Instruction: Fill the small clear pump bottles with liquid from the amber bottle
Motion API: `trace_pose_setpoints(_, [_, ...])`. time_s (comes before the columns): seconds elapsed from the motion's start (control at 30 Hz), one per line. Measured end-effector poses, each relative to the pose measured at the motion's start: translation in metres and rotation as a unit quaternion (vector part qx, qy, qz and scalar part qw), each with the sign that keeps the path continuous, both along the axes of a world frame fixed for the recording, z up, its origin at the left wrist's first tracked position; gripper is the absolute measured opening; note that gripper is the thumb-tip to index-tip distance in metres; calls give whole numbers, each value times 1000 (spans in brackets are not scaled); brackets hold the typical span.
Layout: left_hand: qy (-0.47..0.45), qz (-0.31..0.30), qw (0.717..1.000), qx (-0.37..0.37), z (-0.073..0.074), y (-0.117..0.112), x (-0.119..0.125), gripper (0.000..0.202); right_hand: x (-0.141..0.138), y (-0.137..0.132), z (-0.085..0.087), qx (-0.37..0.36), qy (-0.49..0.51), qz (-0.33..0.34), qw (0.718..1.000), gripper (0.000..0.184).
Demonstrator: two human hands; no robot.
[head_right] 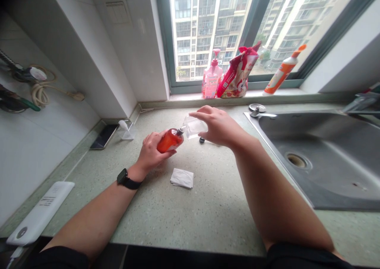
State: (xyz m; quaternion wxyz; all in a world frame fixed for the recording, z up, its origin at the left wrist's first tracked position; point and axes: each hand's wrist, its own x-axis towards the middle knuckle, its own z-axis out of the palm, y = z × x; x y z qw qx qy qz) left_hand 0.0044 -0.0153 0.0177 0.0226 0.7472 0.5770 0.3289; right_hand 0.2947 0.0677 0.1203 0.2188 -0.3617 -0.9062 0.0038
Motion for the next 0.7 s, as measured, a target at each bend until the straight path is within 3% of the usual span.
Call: trace_pose_setpoints(0.7, [1, -1, 1000, 0, -1, 0, 0, 83, -1, -5, 2, 17, -10, -6, 1000, 64])
